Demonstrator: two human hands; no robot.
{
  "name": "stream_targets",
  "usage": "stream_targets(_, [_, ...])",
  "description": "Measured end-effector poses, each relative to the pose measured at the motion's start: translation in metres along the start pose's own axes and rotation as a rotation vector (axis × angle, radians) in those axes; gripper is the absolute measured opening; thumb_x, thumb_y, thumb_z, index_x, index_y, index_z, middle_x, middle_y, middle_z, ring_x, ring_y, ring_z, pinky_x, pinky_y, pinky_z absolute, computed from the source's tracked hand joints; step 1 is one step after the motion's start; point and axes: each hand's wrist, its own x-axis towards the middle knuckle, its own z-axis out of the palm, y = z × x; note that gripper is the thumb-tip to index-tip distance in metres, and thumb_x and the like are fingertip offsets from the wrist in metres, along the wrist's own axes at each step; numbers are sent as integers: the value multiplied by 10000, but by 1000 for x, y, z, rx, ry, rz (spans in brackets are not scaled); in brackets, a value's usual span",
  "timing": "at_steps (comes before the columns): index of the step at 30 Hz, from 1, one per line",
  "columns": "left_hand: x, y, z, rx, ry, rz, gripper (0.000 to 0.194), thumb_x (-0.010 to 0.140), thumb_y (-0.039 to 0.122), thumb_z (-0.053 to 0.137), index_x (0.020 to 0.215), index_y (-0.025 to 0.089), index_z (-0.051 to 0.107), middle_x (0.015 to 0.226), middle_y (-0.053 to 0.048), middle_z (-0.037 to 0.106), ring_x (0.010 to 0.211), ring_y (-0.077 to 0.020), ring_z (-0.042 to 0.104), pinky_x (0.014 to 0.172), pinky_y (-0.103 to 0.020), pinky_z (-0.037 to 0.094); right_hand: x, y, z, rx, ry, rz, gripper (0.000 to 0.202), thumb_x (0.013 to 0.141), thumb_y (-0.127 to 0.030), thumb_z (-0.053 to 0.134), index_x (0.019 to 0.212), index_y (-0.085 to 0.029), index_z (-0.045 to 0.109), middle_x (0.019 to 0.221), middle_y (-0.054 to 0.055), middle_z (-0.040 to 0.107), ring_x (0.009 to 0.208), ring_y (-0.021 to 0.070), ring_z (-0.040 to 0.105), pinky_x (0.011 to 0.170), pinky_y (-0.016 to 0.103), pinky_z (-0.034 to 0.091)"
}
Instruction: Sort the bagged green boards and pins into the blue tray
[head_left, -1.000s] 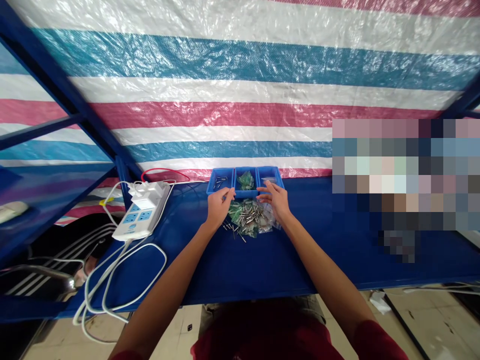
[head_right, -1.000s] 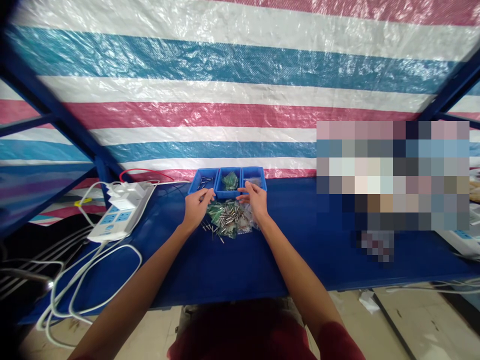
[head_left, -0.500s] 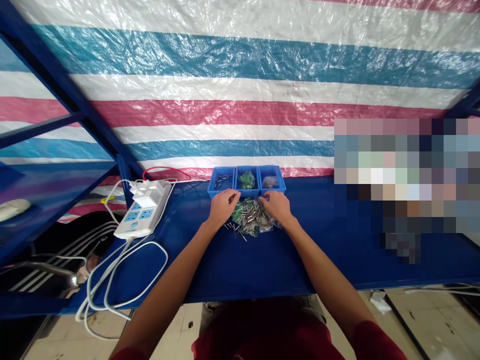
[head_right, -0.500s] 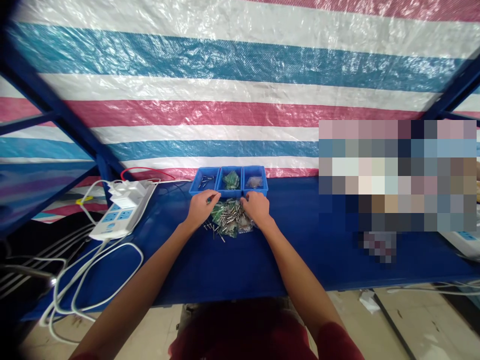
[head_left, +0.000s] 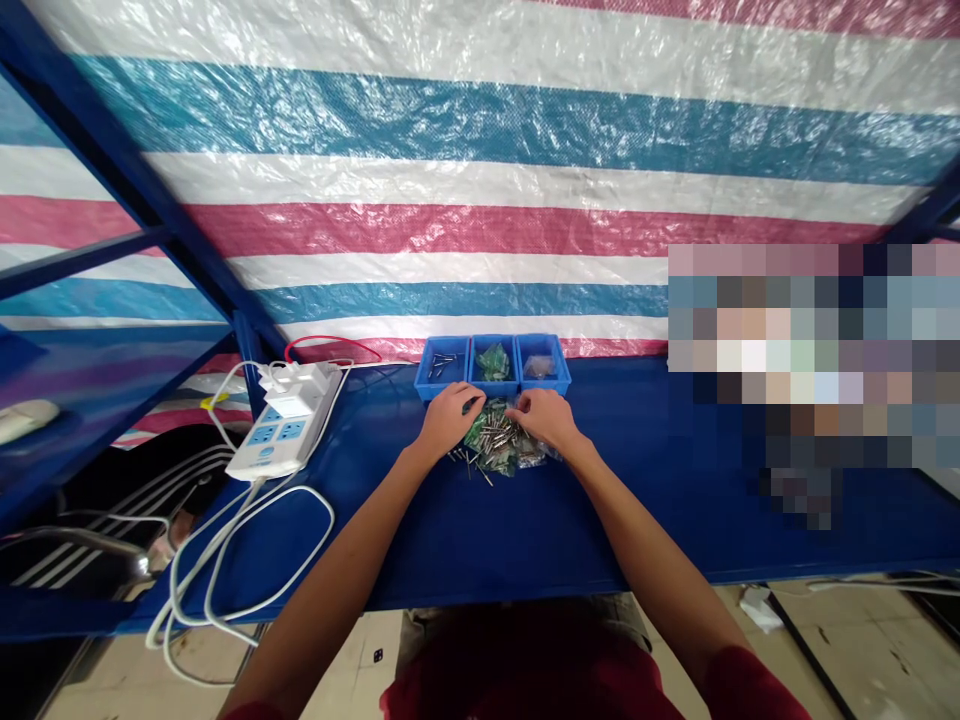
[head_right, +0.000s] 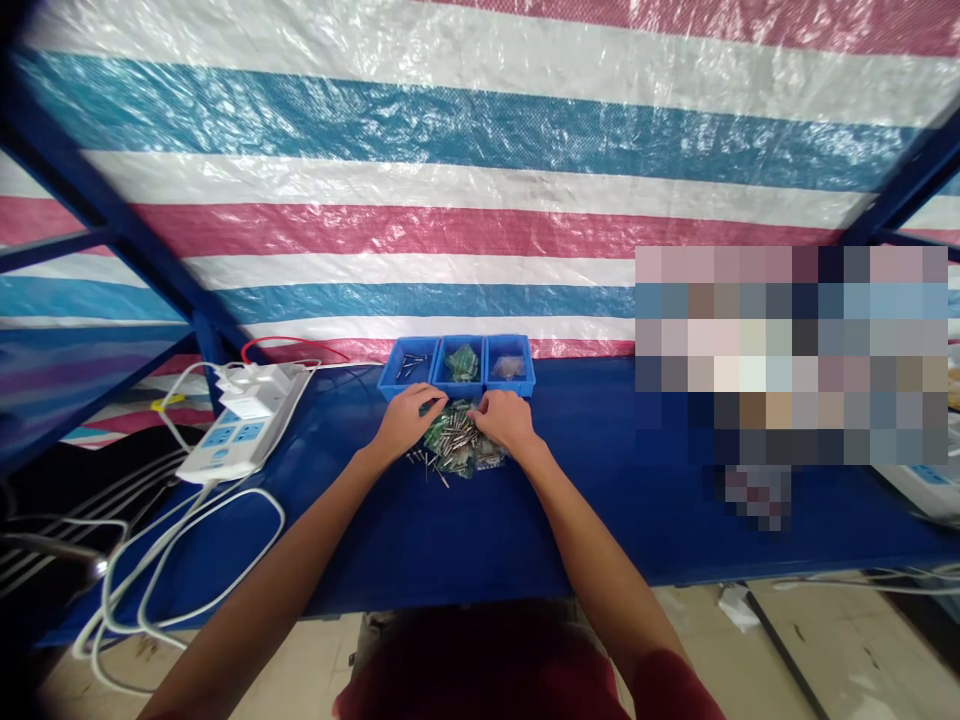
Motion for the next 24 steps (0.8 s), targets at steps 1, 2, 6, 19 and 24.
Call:
stream_targets(1, [0, 0, 0, 0, 0, -2, 204, 921, 241, 488, 905, 189, 684, 926, -59, 699, 911, -222, 629, 832, -333, 488, 0, -1, 0, -17, -7, 8, 271, 827, -453, 608, 795, -200, 698, 892, 68, 720, 928, 245, 632, 717, 287, 413])
stream_targets(2, [0, 0, 0, -1, -1, -3, 204, 920, 243, 489, 905, 189, 685, 924, -59, 699, 909, -221, 631, 831, -333, 489, -1, -2, 0, -35, -13, 16, 296, 834, -471, 597, 799, -195, 700, 892, 79, 720, 937, 251, 633, 725, 292, 419])
stream_targets(6, [0, 0, 1, -7, -5, -10, 209, 919, 257, 490, 900, 191, 688, 918, -58, 699, 893, -215, 637, 819, -324, 496, -1, -4, 1, -82, -38, 45, 308, 847, -456, 578, 832, -182, 718, 916, 107, 721, 962, 269, 641, 747, 306, 437])
stream_targets(19, [0, 1, 1, -73, 6, 9, 235, 922, 278, 478, 902, 192, 696, 913, -67, 706, 856, -208, 648, 798, -326, 501, 3, -2, 13, 219, 86, 113, 190, 779, -294, 571, 738, -187, 723, 805, 74, 719, 818, 222, 650, 674, 275, 431])
stream_targets(24, [0, 8, -2, -163, 23, 8, 301, 944, 392, 476, 937, 184, 694, 858, -63, 699, 788, -188, 637, 747, -299, 501, 8, 2, 19, 870, 254, 41, 267, 760, -412, 576, 668, -171, 647, 598, 3, 603, 568, 136, 528, 563, 250, 396])
